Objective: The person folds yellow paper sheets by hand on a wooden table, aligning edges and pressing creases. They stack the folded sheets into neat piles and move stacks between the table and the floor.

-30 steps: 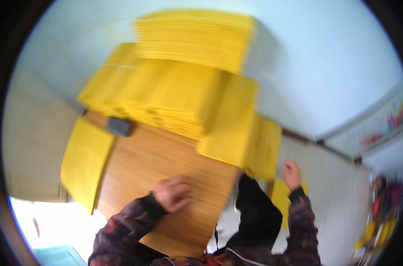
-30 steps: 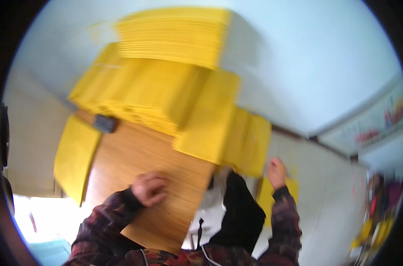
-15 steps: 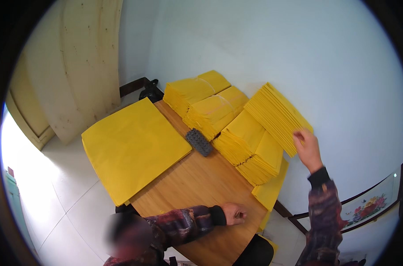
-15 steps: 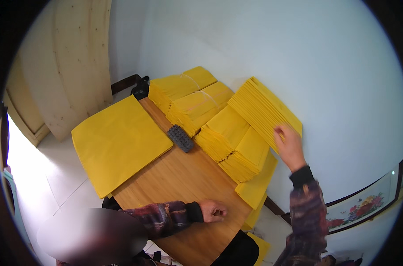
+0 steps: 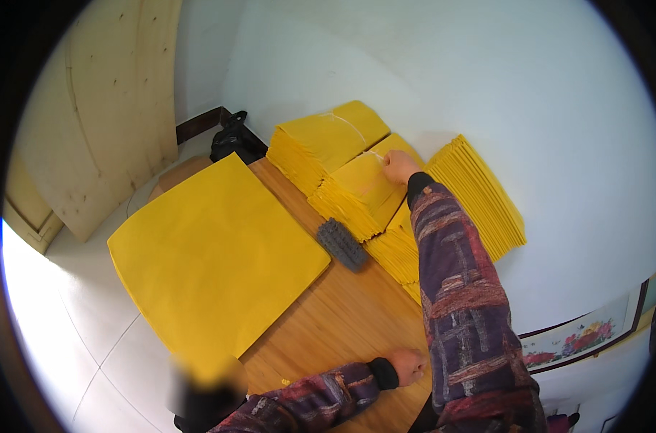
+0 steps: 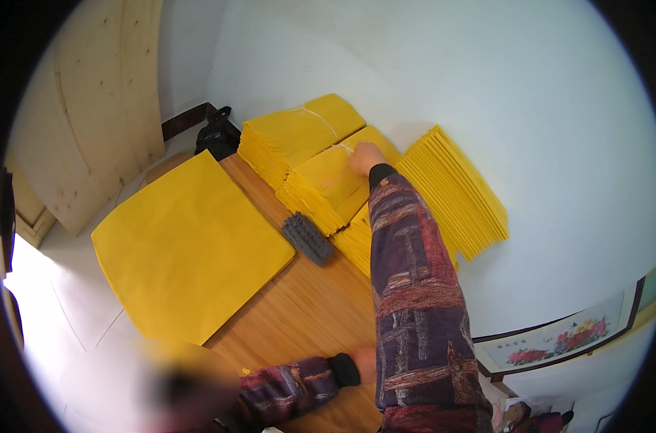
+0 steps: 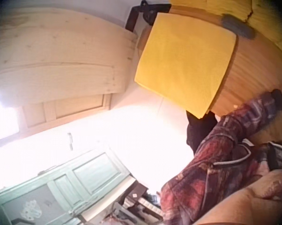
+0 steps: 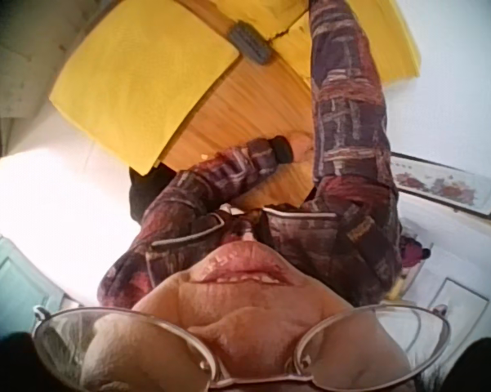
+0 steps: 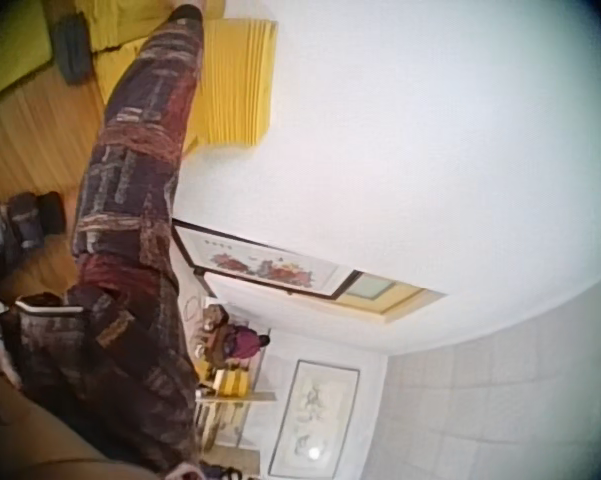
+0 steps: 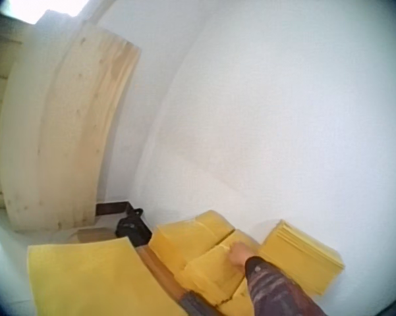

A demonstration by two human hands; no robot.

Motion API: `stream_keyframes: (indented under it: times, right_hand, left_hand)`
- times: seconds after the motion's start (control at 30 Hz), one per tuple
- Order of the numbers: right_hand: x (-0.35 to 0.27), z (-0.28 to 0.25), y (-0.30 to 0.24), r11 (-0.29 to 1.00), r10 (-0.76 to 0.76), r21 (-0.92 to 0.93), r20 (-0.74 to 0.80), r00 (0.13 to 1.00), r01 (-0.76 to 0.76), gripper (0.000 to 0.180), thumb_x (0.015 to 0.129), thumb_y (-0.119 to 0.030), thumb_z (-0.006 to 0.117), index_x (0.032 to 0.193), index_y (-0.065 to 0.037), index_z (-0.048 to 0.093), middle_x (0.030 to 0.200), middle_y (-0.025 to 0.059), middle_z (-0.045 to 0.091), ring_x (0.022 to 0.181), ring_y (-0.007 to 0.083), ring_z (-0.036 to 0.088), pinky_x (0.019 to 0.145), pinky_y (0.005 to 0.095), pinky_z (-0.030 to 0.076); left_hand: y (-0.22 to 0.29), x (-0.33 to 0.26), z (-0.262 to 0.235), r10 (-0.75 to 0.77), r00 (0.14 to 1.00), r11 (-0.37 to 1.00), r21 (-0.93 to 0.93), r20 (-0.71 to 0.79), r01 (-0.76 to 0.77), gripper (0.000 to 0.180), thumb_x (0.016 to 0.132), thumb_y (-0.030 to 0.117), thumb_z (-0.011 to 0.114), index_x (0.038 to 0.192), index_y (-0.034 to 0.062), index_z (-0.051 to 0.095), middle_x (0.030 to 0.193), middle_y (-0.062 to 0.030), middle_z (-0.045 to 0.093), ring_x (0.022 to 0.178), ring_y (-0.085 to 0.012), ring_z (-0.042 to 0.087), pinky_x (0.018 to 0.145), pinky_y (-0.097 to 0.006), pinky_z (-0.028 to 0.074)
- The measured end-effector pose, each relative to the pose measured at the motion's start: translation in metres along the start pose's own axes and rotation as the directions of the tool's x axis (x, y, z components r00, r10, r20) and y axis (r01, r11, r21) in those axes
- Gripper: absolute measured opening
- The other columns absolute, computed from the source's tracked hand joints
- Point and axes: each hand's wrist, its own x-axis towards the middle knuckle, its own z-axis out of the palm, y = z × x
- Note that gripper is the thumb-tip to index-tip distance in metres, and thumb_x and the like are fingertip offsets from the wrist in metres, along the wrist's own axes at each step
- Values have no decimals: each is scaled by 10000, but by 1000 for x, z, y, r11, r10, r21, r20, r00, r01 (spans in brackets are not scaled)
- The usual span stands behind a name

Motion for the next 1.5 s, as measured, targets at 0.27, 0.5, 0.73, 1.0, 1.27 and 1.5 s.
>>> stream_keyframes:
  times: [0.27,0.5,0.73,1.0,1.27,1.5]
  right_hand:
    - [30,9,-16,976,-28,198,-304,952,92,297,794,-168,525,1008,4,640,1059,240,611,1006,371,582,853,423,470]
    - [83,21,-47,843,15,518,-290,957,144,301,789,-165,521,1006,12,632,987,229,635,969,370,590,837,415,466]
    - [107,34,-45,843,198,537,-360,912,29,264,792,-185,551,950,-1,655,996,203,647,929,364,608,821,410,478]
    - [130,35,-44,916,238,365,-161,958,-167,269,802,-176,573,969,18,656,1054,242,622,1027,379,583,860,413,474]
    - [140,53,-45,951,196,294,-320,927,-100,307,807,-188,576,1011,33,636,1077,263,605,1027,403,571,874,430,462]
    - [131,36,-44,802,174,597,-219,960,-9,324,747,-194,563,859,102,632,934,315,611,912,439,587,791,436,473]
  left_hand:
    - [-18,-2,21,-46,999,995,-84,-24,44,142,716,156,575,814,53,584,809,-172,584,772,-370,566,669,-442,457]
    - [-15,-1,18,-130,988,977,-157,89,143,255,811,153,512,1036,45,565,1026,-165,571,943,-337,541,818,-407,435]
    - [-48,-12,70,-227,974,809,-554,17,198,314,908,169,441,1178,31,523,1195,-138,531,1085,-284,502,938,-373,394]
    - [-55,-10,129,-595,765,511,-851,-248,121,374,978,205,362,1287,22,465,1306,-122,490,1181,-248,463,1016,-344,356]
    - [-26,-10,77,-501,855,584,-782,-137,217,367,943,207,406,1255,29,481,1264,-134,505,1142,-265,479,988,-350,375]
    - [-22,-12,55,-400,916,729,-618,-37,293,354,905,204,461,1211,34,511,1214,-145,529,1096,-284,502,956,-361,400]
